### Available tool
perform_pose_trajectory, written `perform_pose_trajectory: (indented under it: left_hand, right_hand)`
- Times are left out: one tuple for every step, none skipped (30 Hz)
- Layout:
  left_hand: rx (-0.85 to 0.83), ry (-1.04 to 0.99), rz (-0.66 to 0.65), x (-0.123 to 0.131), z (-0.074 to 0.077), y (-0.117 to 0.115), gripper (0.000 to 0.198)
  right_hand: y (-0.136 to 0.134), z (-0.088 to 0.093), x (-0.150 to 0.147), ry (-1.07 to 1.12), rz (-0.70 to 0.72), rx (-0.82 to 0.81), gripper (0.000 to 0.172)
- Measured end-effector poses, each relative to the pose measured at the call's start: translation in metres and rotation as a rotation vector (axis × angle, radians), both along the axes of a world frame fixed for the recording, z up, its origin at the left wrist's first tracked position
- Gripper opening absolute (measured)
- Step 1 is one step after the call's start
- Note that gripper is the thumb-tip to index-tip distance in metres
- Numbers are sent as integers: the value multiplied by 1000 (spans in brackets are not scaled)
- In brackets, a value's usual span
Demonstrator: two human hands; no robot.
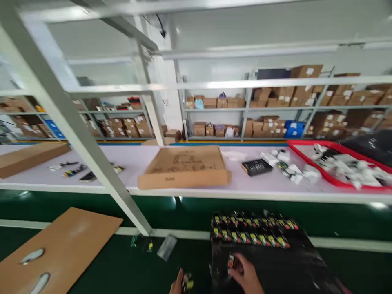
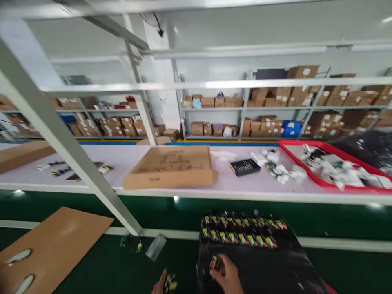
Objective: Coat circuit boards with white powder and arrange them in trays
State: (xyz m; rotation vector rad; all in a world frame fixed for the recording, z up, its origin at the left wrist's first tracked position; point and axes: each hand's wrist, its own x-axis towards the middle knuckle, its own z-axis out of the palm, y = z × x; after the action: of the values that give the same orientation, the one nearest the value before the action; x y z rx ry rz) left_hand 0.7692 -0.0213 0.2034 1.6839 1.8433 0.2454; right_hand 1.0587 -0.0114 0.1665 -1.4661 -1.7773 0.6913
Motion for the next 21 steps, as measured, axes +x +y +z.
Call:
perform_pose_trajectory:
  left_hand:
    - [-20,4,-53,23,3,-2,34]
    - [-25,43,-166,47,5,-1,44]
    - [-42,36,-233,72,4,2,54]
    - [-64,23,-286,98,1,6,61]
    - [-92,13,-340,124,-5,10,64]
    - [-114,11,-395,150,-12,14,65]
    - [-130,12,-448,174,-19,17,64]
    - [-135,20,-493,197,-27,18,61]
    - [-128,27,-533,217,-33,18,58]
    - [-110,38,-560,234,-38,17,53]
    - [-80,50,-575,247,-42,15,48]
    - [-45,62,-579,256,-45,13,43]
    - [-6,75,-574,261,-47,9,39]
    - [35,89,-564,263,-48,6,36]
    - [73,103,-552,261,-48,1,34]
    - [110,119,-540,258,-49,-4,33]
    - [144,136,-529,253,-49,-9,32]
    - [176,153,-522,248,-49,-15,31]
    - [205,170,-519,243,-49,-20,31]
    - [231,187,-521,240,-50,-25,32]
    - [255,203,-529,237,-51,-30,34]
  right_hand:
    - [-11,6,27,-21,-1,-39,33]
    - [-20,12,51,-137,69,-58,35]
    - [-29,18,73,-285,166,-40,35]
    - [-37,22,92,-429,257,-30,31]
    - [-44,23,108,-466,278,-58,25]
    - [-50,23,120,-481,266,-88,18]
    - [-57,21,130,-492,257,-112,15]
    - [-65,17,136,-503,240,-130,17]
    - [-73,12,142,-511,222,-143,22]
    - [-81,8,146,-520,205,-152,25]
    - [-88,3,150,-528,186,-158,29]
    - [-95,-1,154,-535,169,-162,31]
    - [-101,-5,158,-541,151,-165,32]
    - [-106,-8,162,-546,133,-168,31]
    - [-111,-10,167,-550,113,-170,28]
    - [-116,-12,171,-553,91,-173,26]
    - [-120,-14,174,-554,69,-176,25]
    - [-124,-16,176,-555,51,-181,26]
    - [-128,-18,177,-555,40,-185,28]
    - [-132,-21,176,-555,38,-190,30]
    - [-135,-23,173,-556,45,-192,33]
